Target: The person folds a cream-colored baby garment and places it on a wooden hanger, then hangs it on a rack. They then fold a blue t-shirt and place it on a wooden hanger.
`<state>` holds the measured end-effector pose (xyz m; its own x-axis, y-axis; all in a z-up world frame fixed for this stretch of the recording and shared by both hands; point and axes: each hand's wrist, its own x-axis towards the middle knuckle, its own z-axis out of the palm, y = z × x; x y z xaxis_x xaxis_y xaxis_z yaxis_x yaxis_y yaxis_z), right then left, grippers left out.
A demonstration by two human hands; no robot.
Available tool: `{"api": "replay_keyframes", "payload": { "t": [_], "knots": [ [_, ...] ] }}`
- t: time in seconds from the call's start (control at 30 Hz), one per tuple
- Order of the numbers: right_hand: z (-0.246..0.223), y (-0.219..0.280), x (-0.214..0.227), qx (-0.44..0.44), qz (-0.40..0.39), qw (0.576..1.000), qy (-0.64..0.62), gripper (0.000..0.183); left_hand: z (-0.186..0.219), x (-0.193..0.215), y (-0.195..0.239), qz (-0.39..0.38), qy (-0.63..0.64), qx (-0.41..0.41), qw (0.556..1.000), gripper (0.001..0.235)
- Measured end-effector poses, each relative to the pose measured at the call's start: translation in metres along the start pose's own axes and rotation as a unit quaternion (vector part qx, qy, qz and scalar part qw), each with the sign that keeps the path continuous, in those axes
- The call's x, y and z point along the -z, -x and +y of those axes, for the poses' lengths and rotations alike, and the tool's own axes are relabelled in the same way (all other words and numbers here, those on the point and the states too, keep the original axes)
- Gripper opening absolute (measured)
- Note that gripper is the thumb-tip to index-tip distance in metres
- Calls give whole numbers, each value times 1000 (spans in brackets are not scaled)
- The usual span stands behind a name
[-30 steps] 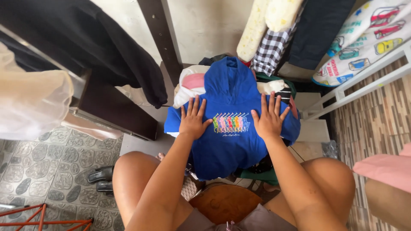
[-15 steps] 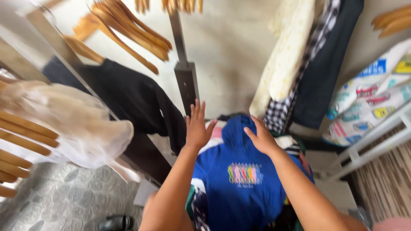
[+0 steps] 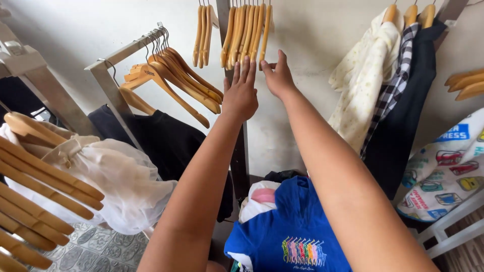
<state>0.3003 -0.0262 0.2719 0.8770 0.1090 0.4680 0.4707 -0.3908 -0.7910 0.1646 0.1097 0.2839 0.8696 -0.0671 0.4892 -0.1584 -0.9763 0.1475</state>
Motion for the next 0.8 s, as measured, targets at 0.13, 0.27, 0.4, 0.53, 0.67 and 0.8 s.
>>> {"api": "replay_keyframes", "payload": {
  "t": [0.13, 0.27, 0.4, 0.53, 0.67, 0.8],
  "knots": [
    [-39, -2, -2, -52, -21, 994, -90, 89, -8, -13, -26, -38, -80, 0, 996, 91],
    [-29, -31, 7, -24, 47, 998, 29, 57, -14, -15, -34, -56, -153, -20, 986, 91],
    [-30, -34, 38, 31, 117, 984, 131, 41, -17, -16, -38, -58, -185, -21, 981, 93],
    [-60, 25, 75, 62, 126, 979, 147, 34, -10, -9, -23, -52, -181, -34, 982, 90],
    [-38, 77, 115, 123, 151, 971, 141, 21, 3, -9, -1, -94, -186, -47, 977, 80],
    [4, 180, 148, 192, 180, 960, 97, 26, 19, -19, 56, -61, -49, -81, 994, 72]
  ]
}}
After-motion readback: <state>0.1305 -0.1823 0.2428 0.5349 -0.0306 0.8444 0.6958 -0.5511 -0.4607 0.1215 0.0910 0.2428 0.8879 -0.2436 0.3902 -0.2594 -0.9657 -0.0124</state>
